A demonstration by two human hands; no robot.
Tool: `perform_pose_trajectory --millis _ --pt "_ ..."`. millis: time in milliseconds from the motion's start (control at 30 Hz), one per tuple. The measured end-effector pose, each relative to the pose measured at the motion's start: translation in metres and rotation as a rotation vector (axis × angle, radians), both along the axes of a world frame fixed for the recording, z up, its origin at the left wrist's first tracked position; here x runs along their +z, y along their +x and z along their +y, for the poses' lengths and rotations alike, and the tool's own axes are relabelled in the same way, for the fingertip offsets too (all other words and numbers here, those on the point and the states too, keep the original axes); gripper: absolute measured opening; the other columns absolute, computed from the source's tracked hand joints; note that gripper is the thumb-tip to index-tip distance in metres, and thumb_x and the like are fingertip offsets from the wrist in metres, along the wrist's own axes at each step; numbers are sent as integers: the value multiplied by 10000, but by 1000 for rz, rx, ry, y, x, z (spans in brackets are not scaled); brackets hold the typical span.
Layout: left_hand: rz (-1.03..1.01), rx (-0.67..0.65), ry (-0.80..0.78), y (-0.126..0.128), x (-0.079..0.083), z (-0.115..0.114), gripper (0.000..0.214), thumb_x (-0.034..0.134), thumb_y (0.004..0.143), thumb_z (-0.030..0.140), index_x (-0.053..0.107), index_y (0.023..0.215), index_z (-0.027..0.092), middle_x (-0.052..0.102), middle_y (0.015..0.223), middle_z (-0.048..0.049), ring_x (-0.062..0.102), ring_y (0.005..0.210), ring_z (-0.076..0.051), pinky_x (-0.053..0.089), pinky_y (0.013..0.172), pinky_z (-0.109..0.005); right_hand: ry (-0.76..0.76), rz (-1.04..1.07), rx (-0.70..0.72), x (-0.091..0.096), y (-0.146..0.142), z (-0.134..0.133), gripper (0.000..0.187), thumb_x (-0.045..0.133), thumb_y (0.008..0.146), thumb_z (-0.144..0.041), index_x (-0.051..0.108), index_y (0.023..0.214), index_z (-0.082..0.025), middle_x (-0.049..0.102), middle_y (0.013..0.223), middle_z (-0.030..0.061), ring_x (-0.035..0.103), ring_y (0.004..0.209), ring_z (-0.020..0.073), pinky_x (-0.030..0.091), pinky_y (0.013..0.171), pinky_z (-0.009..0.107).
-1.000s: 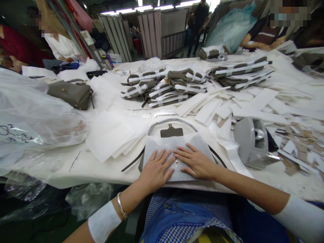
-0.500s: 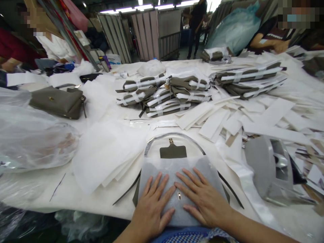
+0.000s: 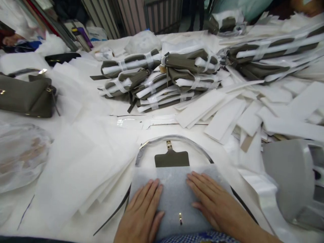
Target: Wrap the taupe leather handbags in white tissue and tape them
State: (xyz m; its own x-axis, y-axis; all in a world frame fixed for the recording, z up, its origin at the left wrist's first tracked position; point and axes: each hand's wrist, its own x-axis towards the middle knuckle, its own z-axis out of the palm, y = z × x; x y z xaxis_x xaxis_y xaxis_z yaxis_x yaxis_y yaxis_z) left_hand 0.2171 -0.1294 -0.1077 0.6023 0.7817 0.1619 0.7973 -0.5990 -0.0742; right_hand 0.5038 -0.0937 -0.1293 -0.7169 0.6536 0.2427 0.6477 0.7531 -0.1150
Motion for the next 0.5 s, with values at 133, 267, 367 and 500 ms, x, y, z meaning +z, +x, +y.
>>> perform_pose_trajectory --millis 133,267,367,500 --pt "-18 54 -67 5 10 20 490 453 1002 449 510 1370 130 612 1340 -78 535 1236 -231 51 1236 -486 -31 26 -59 15 -4 11 426 374 1031 -371 582 1286 -100 653 1280 108 587 1168 243 466 1010 420" --pt "-97 96 -170 7 14 29 525 468 960 560 560 1266 143 660 1167 -86 600 1075 -251 304 1143 -523 -128 51 -87 27 -9 19 424 400 1015 -446 603 1221 -137 708 1080 86 639 973 233 452 981 452" --pt "-190 77 -240 5 23 32 442 573 919 528 575 1159 157 651 1047 -82 602 993 -269 445 1014 -526 -231 78 -102 38 -10 24 318 539 956 -457 621 1114 -193 687 957 48 621 884 230 362 1059 513" --pt "-257 78 -368 4 35 36 310 664 878 455 571 1020 195 613 953 -67 579 897 -272 536 778 -448 -353 94 -67 51 -8 29 221 660 884 -383 601 999 -204 643 923 48 583 882 241 392 1006 484"
